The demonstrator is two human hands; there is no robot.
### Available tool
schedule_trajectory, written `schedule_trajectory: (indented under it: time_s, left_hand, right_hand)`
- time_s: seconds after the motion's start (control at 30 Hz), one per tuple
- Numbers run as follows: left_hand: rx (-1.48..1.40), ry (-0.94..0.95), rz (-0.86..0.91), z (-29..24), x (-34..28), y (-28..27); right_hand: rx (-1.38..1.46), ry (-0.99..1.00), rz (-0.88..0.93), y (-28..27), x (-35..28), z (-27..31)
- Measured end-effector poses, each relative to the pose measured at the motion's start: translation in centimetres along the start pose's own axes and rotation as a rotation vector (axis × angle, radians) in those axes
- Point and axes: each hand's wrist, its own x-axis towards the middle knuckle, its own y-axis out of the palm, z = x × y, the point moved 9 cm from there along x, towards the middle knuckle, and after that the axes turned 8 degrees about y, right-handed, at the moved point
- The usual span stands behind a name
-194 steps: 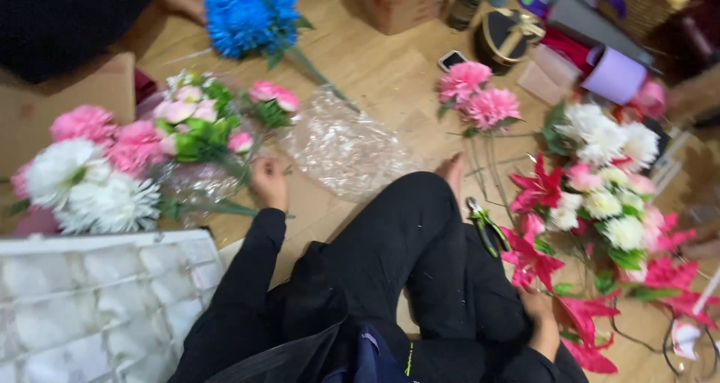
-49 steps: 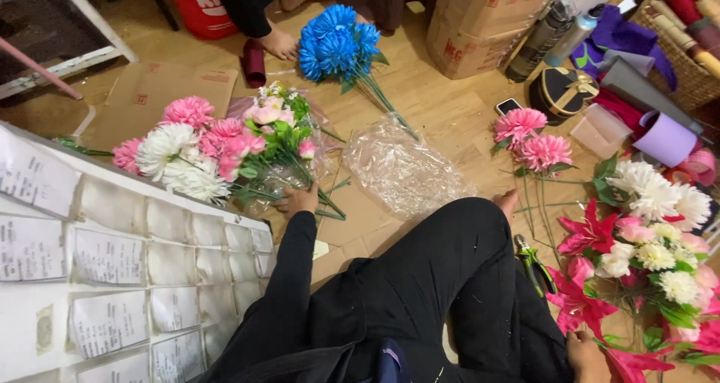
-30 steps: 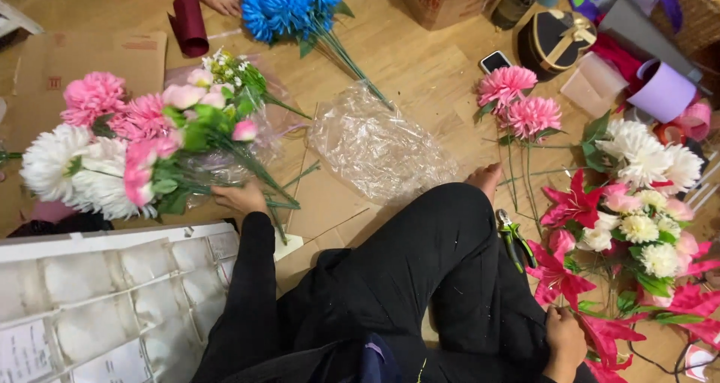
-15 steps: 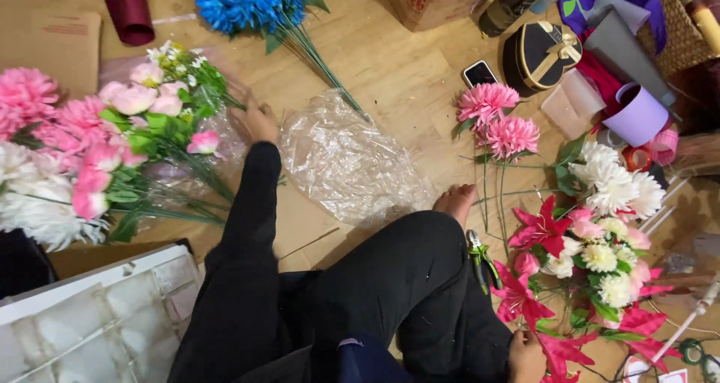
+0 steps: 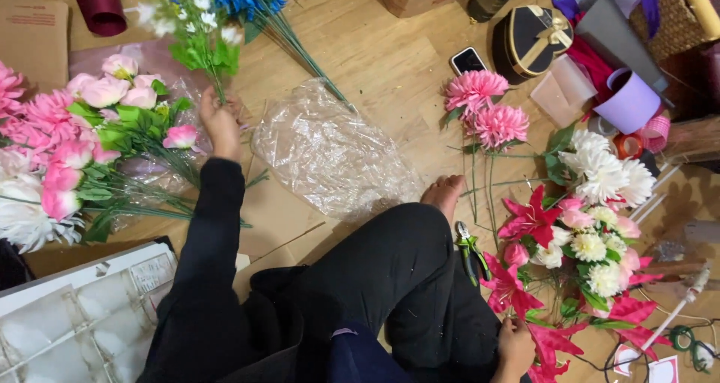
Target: The person is assembling a floral arrangement by selecting various flowers and foliage, trimming stems with snips, and using a hot glue gun to secure components.
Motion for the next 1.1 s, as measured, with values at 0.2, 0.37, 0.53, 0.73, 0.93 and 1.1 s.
schedule_trajectory:
  time_s: [0.2, 0.37, 0.53, 0.73, 0.93, 1.1]
  left_hand:
    - [-0.098, 0.269, 0.381, -9.0, -15.3, 8.3]
    - [-0.089, 0.224, 0.514, -7.4, -23.3, 17.1]
    - [-0.032, 0.432, 0.634, -7.7, -33.7, 22.7]
    - [0.061, 0.573, 0.925, -8.4, -49.6, 25.9]
    - [0.087, 0.491, 1.106, -3.5, -59.7, 28.3]
    - [0.069, 0.398, 1.267, -0.9, -63.6, 29.1]
  right_hand:
    - [0.141, -0.09, -0.038, -0.8, 0.3, 1.4]
    - [0.783, -0.282, -0.165, 1.0, 4.7, 6.3]
    - [1.158, -0.488, -0.058, -5.4, -4.1, 14.5]
    - [1.578, -0.612, 0.201, -12.3, -10.1, 15.4]
    - [2.028, -0.769, 0.336, -15.8, -12.5, 12.3]
    - [2.114, -0.497, 0.15, -15.7, -9.6, 8.9]
